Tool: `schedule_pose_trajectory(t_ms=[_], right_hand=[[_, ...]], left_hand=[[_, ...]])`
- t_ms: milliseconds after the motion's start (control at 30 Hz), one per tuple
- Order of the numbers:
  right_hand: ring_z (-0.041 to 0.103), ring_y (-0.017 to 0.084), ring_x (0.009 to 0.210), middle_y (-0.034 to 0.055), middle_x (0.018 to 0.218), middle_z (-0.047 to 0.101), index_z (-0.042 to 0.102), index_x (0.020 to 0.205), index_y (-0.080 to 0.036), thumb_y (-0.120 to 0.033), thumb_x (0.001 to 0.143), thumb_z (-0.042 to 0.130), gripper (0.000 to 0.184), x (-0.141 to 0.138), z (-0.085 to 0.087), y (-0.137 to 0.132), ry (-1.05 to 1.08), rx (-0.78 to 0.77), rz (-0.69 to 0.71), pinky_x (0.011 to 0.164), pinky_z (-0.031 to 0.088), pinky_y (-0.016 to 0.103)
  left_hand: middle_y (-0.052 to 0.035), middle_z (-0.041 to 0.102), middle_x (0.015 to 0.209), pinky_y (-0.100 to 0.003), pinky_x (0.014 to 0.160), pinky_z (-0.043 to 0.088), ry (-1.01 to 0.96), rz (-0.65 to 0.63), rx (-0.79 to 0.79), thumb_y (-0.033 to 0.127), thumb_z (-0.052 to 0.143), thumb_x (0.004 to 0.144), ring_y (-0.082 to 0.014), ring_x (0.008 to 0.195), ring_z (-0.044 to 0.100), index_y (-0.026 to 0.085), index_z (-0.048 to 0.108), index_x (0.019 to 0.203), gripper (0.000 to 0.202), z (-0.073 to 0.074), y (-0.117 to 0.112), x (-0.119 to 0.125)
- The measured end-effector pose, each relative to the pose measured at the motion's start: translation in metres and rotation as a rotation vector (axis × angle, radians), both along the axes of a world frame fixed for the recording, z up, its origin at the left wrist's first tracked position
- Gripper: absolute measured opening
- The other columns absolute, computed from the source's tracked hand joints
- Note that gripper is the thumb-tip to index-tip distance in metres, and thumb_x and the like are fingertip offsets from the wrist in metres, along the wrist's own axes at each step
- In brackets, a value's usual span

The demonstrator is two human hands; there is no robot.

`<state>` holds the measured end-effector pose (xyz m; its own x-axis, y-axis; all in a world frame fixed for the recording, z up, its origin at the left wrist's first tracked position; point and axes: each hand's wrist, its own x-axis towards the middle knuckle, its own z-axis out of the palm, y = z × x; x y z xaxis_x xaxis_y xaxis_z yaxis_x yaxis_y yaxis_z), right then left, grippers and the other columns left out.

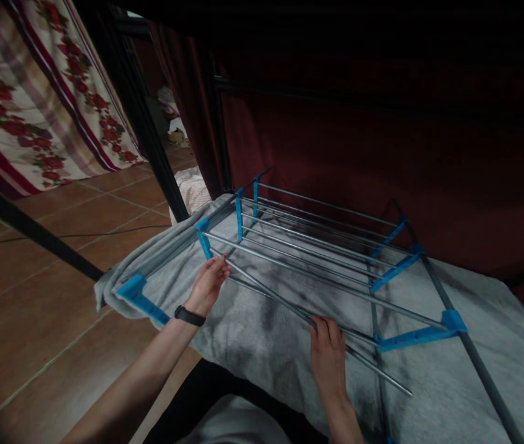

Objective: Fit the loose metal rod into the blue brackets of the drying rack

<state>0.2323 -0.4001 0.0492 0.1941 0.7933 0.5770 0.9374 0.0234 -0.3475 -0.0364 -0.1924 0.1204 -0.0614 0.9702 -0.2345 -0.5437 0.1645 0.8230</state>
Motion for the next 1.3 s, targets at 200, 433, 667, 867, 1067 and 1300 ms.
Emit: schedule_pose_trajectory(t_ms=[200, 433, 667, 867, 1067, 1300], right_hand=[[0.064, 0.029, 0.103, 0.0106, 0.110, 0.068, 0.062, 0.120, -0.022, -0.030, 0.108, 0.042, 0.025, 0.001, 0.009, 0.008, -0.047, -0.010, -0.009, 0.089, 0.049, 0.048], [0.063, 0.029, 0.104, 0.0114, 0.110, 0.068, 0.064, 0.119, -0.022, -0.031, 0.108, 0.044, 0.025, 0.004, 0.013, 0.014, -0.065, 0.018, -0.006, 0.089, 0.047, 0.046], [0.063, 0.028, 0.104, 0.0113, 0.110, 0.068, 0.064, 0.119, -0.021, -0.030, 0.108, 0.042, 0.027, 0.008, 0.010, 0.023, -0.069, 0.029, 0.006, 0.090, 0.047, 0.046], [0.063, 0.025, 0.104, 0.0075, 0.108, 0.069, 0.067, 0.114, -0.025, -0.019, 0.106, 0.042, 0.027, -0.007, 0.020, 0.029, -0.041, 0.015, -0.092, 0.092, 0.049, 0.044], [0.063, 0.024, 0.104, 0.0062, 0.112, 0.069, 0.069, 0.116, -0.025, -0.014, 0.100, 0.059, 0.022, -0.003, 0.031, 0.044, -0.051, -0.114, -0.127, 0.094, 0.050, 0.042], [0.063, 0.023, 0.105, 0.0070, 0.116, 0.068, 0.069, 0.121, -0.022, -0.012, 0.101, 0.055, 0.027, 0.001, 0.043, 0.047, -0.082, -0.176, -0.143, 0.096, 0.048, 0.040]], left_hand=[[0.0010, 0.065, 0.076, -0.022, 0.064, 0.047, -0.021, -0.032, 0.001, 0.030, 0.088, 0.070, -0.0088, 0.067, 0.061, 0.017, 0.064, 0.081, 0.029, -0.002, 0.002, -0.006], [-0.0036, 0.073, 0.087, -0.029, 0.068, 0.052, -0.010, -0.053, 0.003, 0.032, 0.089, 0.070, -0.0133, 0.071, 0.063, 0.023, 0.069, 0.081, 0.025, -0.003, 0.005, -0.011], [-0.0046, 0.076, 0.089, -0.038, 0.074, 0.057, 0.120, -0.076, 0.025, 0.044, 0.089, 0.066, -0.0214, 0.079, 0.070, 0.027, 0.068, 0.083, 0.031, 0.003, 0.008, -0.015], [-0.0031, 0.071, 0.084, -0.037, 0.070, 0.055, 0.322, 0.042, 0.058, 0.048, 0.078, 0.073, -0.0216, 0.078, 0.068, 0.023, 0.063, 0.093, 0.036, -0.003, -0.011, -0.017], [-0.0046, 0.072, 0.097, -0.043, 0.088, 0.055, 0.861, -0.082, 0.574, 0.051, 0.065, 0.089, -0.0255, 0.094, 0.068, 0.025, 0.070, 0.099, 0.029, -0.004, -0.048, 0.007], [-0.0074, 0.072, 0.118, -0.042, 0.098, 0.055, 1.056, -0.323, 1.247, 0.029, 0.051, 0.102, -0.0252, 0.107, 0.069, 0.028, 0.069, 0.114, 0.021, 0.021, -0.078, 0.059]])
